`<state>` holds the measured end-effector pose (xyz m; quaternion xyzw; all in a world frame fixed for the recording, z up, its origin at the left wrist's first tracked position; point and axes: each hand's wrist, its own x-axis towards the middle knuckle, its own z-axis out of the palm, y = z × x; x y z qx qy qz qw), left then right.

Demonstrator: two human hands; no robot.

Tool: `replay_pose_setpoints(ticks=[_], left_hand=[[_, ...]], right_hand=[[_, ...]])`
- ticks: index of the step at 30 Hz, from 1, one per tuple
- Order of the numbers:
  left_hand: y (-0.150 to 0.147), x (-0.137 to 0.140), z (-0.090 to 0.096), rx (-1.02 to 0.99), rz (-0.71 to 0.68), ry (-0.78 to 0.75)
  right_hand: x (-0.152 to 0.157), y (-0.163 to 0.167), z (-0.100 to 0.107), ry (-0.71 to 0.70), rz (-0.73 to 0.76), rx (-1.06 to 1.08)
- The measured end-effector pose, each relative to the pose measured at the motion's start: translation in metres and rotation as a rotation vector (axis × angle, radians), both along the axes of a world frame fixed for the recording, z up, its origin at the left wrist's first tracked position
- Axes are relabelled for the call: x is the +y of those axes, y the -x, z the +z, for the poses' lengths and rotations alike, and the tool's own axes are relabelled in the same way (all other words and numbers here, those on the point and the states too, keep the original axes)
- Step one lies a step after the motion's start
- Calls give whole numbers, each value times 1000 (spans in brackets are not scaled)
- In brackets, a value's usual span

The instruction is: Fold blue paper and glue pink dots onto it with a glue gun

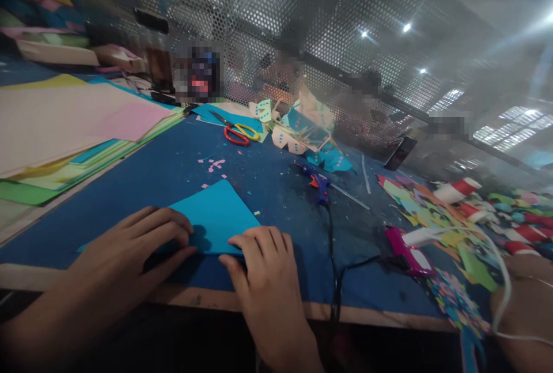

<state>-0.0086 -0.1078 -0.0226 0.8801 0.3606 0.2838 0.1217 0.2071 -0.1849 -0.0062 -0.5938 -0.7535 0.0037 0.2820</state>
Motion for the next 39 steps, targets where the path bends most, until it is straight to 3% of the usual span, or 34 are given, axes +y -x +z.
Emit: replay_pose_setpoints(ticks=[11, 39], left_hand=[[14, -3, 6, -27, -25, 33], [58, 6, 1, -54, 121, -11]], right_hand=[[7, -2, -4, 112, 10, 102], [6, -2, -8, 102, 35, 108]])
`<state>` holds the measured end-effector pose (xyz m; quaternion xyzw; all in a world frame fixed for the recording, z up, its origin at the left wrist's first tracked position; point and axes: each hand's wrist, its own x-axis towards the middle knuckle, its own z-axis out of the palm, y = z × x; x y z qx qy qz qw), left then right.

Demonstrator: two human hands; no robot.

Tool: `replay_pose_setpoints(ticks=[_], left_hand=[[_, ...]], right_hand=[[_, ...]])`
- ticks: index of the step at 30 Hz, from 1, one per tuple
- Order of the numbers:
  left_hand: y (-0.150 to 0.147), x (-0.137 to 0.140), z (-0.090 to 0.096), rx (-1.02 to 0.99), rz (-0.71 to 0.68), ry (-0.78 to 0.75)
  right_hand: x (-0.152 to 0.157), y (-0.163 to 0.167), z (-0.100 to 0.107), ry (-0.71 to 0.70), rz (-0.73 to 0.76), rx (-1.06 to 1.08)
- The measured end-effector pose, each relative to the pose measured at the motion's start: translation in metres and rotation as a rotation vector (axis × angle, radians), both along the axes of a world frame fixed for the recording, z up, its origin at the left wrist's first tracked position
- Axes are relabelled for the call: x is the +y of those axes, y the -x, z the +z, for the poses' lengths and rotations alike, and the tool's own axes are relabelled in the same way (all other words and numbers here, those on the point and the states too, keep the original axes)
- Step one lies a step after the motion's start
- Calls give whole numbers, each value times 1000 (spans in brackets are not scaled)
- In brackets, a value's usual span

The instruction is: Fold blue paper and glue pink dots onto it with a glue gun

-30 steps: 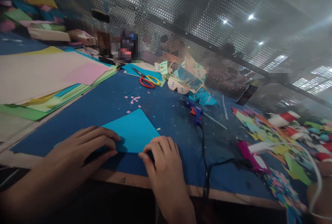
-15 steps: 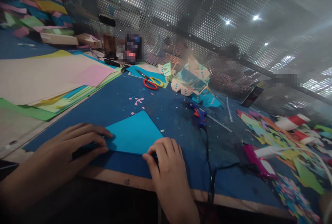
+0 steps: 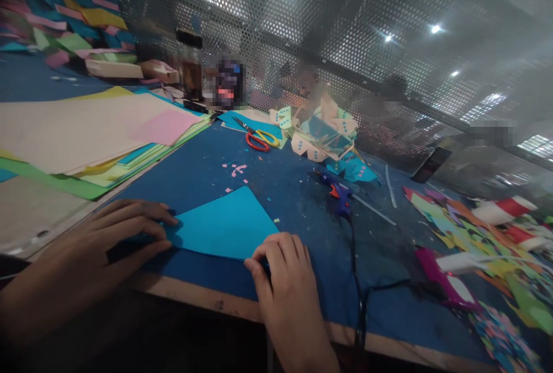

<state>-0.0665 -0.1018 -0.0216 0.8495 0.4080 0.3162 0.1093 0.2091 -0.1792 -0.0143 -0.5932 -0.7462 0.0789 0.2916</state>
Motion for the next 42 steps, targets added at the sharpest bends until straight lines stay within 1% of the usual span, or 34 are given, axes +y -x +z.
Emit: replay_pose_setpoints(ticks=[8, 13, 25, 32, 42], left_hand=[[4, -2, -5, -13, 23, -15], [2, -5, -3, -1, 63, -2], [-3, -8, 2, 50, 128, -65], [-4, -7, 2, 96, 123, -104], [-5, -7, 0, 53, 123, -135]], right_hand=[[0, -1, -2, -14, 16, 12], [0, -1, -4, -14, 10, 16], [1, -3, -6, -43, 24, 7], [1, -3, -7, -52, 19, -5], [1, -2, -5, -64, 22, -23]])
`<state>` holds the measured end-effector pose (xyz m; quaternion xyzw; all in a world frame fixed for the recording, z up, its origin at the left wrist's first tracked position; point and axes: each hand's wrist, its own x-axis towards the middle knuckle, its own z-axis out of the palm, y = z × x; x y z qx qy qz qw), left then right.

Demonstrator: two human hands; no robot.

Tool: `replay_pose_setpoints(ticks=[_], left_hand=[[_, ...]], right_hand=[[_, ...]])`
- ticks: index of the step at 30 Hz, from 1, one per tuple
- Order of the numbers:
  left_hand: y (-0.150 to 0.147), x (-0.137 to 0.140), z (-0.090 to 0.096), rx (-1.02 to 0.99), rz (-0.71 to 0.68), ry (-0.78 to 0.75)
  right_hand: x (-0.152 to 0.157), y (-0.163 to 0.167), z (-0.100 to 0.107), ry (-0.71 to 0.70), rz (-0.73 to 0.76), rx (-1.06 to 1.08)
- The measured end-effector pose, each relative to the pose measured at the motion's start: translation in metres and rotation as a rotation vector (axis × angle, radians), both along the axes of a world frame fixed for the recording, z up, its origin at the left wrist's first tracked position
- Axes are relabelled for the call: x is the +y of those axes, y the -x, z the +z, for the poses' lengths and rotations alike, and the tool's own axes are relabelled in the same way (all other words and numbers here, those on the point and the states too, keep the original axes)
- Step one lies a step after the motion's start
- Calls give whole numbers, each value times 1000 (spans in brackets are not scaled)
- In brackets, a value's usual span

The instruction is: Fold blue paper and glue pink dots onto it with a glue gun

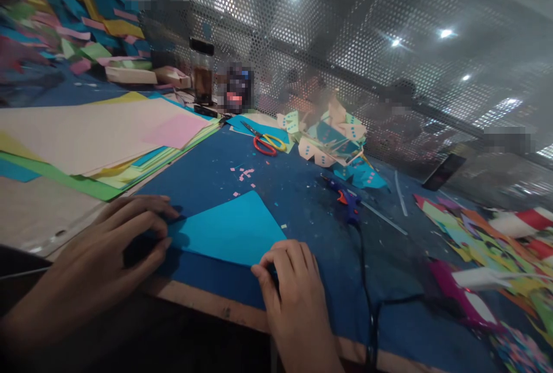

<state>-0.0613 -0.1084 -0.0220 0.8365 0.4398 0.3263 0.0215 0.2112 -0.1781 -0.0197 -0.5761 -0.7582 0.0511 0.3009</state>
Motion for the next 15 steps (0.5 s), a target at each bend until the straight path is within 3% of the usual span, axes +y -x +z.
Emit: replay_pose_setpoints(ticks=[15], left_hand=[[-4, -1, 4, -31, 68, 37]], right_hand=[[0, 1, -1, -5, -27, -21]])
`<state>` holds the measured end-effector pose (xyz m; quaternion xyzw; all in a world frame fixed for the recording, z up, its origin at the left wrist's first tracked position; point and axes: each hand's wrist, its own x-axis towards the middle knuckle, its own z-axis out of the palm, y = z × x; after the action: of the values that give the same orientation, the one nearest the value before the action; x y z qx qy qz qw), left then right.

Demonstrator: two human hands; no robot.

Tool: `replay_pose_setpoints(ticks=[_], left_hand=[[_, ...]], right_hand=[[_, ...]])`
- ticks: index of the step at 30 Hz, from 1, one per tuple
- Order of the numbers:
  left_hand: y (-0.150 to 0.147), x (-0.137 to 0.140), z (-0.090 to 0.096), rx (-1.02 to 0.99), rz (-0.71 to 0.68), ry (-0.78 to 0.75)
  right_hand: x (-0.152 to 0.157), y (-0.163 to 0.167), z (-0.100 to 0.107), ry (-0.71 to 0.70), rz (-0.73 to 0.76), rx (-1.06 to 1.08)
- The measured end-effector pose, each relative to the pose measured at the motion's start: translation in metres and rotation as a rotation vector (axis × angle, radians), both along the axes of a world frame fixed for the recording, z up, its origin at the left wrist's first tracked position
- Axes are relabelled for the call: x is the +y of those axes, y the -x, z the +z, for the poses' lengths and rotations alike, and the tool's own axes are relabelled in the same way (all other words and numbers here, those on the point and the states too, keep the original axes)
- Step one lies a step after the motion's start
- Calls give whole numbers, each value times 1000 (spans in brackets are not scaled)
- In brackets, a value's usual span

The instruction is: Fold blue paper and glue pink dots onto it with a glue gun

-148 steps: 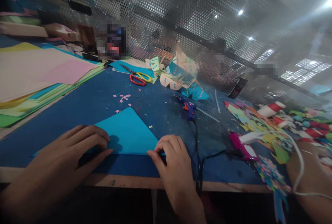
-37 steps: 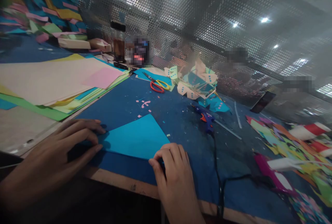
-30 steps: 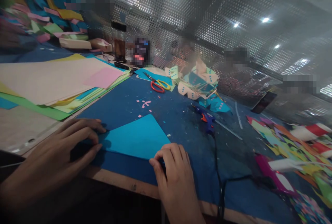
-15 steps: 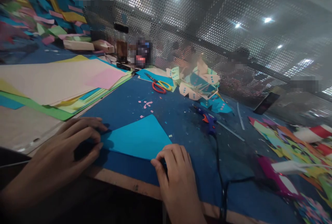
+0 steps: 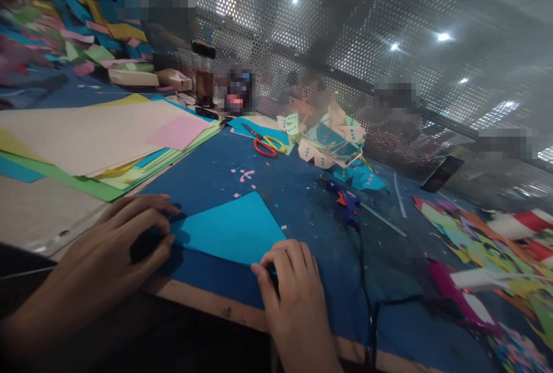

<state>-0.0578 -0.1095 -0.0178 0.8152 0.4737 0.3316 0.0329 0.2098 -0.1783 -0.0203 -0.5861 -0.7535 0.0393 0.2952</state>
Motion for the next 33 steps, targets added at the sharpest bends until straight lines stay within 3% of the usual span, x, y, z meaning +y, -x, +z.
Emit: replay_pose_setpoints(ticks=[33], left_hand=[[10, 1, -4, 33, 107, 27]], right_hand=[[1, 0, -2, 0, -12, -1]])
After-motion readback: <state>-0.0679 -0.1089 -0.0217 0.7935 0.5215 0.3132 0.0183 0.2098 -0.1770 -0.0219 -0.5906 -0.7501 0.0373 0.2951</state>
